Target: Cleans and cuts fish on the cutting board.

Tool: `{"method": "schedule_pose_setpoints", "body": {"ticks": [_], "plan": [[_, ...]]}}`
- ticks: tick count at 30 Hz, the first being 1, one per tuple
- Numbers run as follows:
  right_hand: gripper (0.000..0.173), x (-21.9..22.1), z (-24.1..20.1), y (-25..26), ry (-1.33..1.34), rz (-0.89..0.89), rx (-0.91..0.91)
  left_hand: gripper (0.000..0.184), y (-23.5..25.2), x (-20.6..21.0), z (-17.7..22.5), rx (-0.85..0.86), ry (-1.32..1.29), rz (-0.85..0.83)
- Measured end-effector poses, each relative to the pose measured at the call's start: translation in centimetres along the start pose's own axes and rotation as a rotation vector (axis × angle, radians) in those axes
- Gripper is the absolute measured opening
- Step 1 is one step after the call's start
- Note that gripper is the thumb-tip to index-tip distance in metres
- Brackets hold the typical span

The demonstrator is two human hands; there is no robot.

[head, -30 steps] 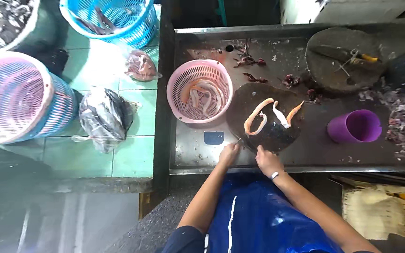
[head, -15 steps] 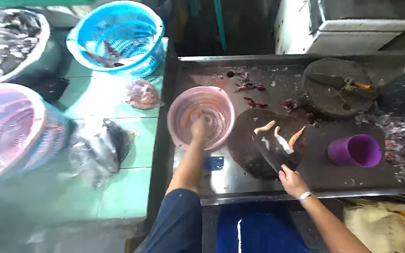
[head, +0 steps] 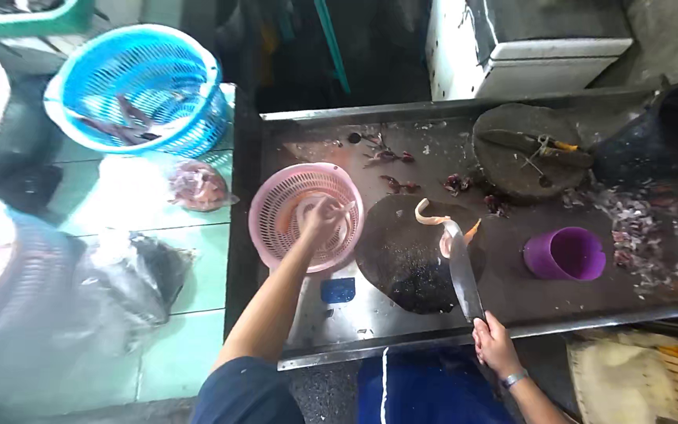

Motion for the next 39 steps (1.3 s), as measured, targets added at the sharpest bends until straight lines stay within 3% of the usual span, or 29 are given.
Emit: {"method": "schedule_pose_setpoints", "body": {"ticks": [5,7,9,11,13,15,18,23,26,29,31,33,35,37,39], "plan": [[0.028,-2.2,0.7,1.2,0.120,-0.047,-0.049,0.052,-5.9,4.8,10.4,0.070,-0.769,-0.151],[0.027,-3.1,0.4,1.9,0.140,-0.060,-0.076,0.041,-8.1,6.9,13.9,0.071,-0.991,-0.155],[0.026,-4.0,0.2,2.3,0.163,-0.056,-0.108,0.029,-9.3,9.7,15.7,0.013,-1.267,-0.105],[0.027,-4.7,-0.4,2.4,0.158,-0.057,-0.154,0.027,-9.4,13.0,14.4,-0.090,-1.450,0.017],[0.027,-4.9,-0.9,2.8,0.110,-0.072,-0.196,0.034,-10.5,16.4,9.5,-0.211,-1.234,0.147],[0.029,-4.4,-1.4,3.2,0.012,-0.097,-0.231,0.039,-12.5,18.2,3.8,-0.272,-0.666,0.245],[0.038,-2.9,-2.8,3.8,-0.210,-0.123,-0.307,0.030,-15.0,17.7,1.9,-0.175,-0.186,0.304],[0.043,-0.4,-7.1,3.6,-0.532,-0.155,-0.416,0.018,-16.6,17.3,2.4,-0.040,-0.071,0.327],[0.039,0.2,-11.3,3.2,-0.608,-0.158,-0.497,0.017,-16.5,16.5,3.5,-0.109,-0.063,0.298],[0.031,-0.5,-18.2,-0.1,-0.505,0.053,-0.779,0.019,-15.7,16.2,3.8,-0.210,-0.010,0.258],[0.034,-0.7,-21.9,-3.4,-0.417,0.217,-1.018,0.019,-15.7,16.1,4.0,-0.217,0.009,0.238],[0.039,0.8,-21.8,-4.0,-0.428,0.281,-1.112,0.020,-15.6,16.1,4.1,-0.229,0.014,0.224],[0.040,4.1,-16.6,-0.4,-0.641,0.163,-0.900,0.020,-15.4,16.1,3.7,-0.256,0.023,0.195],[0.045,6.7,-10.9,3.6,-0.895,-0.083,-0.477,0.020,-15.4,16.4,3.1,-0.274,0.047,0.174],[0.046,6.7,-10.6,5.0,-0.976,-0.155,-0.329,0.019,-14.8,16.1,3.0,-0.241,0.078,0.185]]}}
Point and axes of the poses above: each hand's wrist, its own y-axis towards the middle knuckle, its own x-axis out of the palm, z = x × y, the point moved 7 cm from there along y, towards the middle knuckle, and after that the axes turned 9 degrees about -y, right-handed, at the moved point
